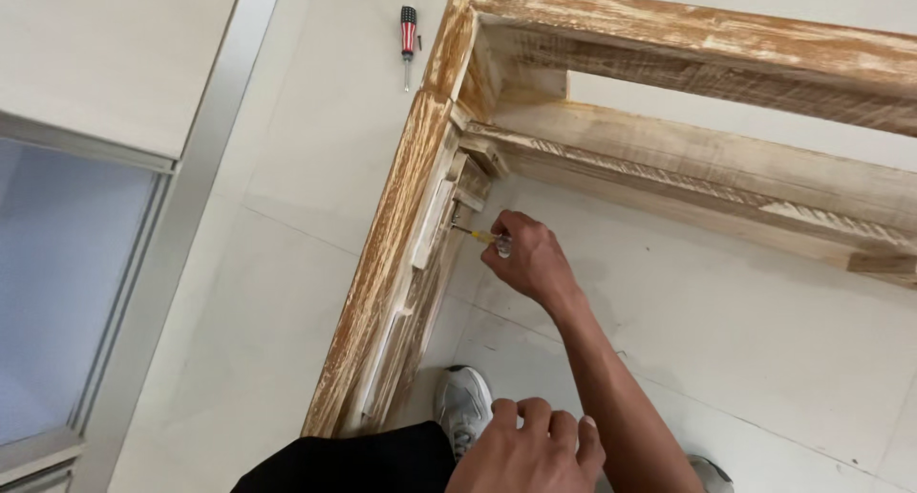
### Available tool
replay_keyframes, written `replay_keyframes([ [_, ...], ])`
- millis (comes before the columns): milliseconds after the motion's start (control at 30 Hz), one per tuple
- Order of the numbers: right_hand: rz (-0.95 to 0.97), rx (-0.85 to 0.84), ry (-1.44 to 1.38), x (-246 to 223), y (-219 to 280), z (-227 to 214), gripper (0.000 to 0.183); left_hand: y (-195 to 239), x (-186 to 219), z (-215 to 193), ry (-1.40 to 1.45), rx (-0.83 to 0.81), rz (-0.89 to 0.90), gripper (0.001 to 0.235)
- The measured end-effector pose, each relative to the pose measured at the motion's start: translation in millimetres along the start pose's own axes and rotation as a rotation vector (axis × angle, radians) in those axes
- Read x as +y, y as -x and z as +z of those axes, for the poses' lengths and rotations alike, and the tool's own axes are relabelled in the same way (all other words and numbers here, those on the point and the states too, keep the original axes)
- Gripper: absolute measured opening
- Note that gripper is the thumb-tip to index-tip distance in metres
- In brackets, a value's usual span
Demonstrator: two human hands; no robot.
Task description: The person uses a screwdriver to tighten screws into a wooden frame lying on a tiled floor. They repeatedly insert and turn the screwdriver to secure the frame's corner joint.
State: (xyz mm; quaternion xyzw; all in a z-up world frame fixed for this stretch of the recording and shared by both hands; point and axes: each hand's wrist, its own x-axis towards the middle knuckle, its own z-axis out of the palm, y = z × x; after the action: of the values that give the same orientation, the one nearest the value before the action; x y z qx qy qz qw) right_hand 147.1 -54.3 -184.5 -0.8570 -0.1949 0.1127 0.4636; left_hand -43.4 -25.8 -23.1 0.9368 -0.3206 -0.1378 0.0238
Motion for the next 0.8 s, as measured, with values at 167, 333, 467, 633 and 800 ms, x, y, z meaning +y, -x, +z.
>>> replay_keyframes([
  [167,-0.102,0.043,0.154,1.4,2.9,7.4,0.02,-1.1,5.3,11.7,-0.036,0.075,-0.028,0.023],
  [333,-0.004,-0.037,0.289,23.2,0.8,10.6,0.021,0.7,4.0,15.7,-0.013,0.102,-0.025,0.029],
  [467,0.115,-0.139,0.338,58.9,-0.2,24.9,0.025,0.0,3.9,17.9,-0.093,0.283,-0.05,0.01],
  [633,0.147,-0.226,0.342,81.6,-12.1,39.1,0.027,10.1,-5.3,14.5,-0.083,0.153,0.014,0.025],
  [800,0.108,-0.173,0.247,109.3,-23.3,63.8,0.027,12.1,-9.8,4.7,-0.188,0.27,0.017,0.03],
])
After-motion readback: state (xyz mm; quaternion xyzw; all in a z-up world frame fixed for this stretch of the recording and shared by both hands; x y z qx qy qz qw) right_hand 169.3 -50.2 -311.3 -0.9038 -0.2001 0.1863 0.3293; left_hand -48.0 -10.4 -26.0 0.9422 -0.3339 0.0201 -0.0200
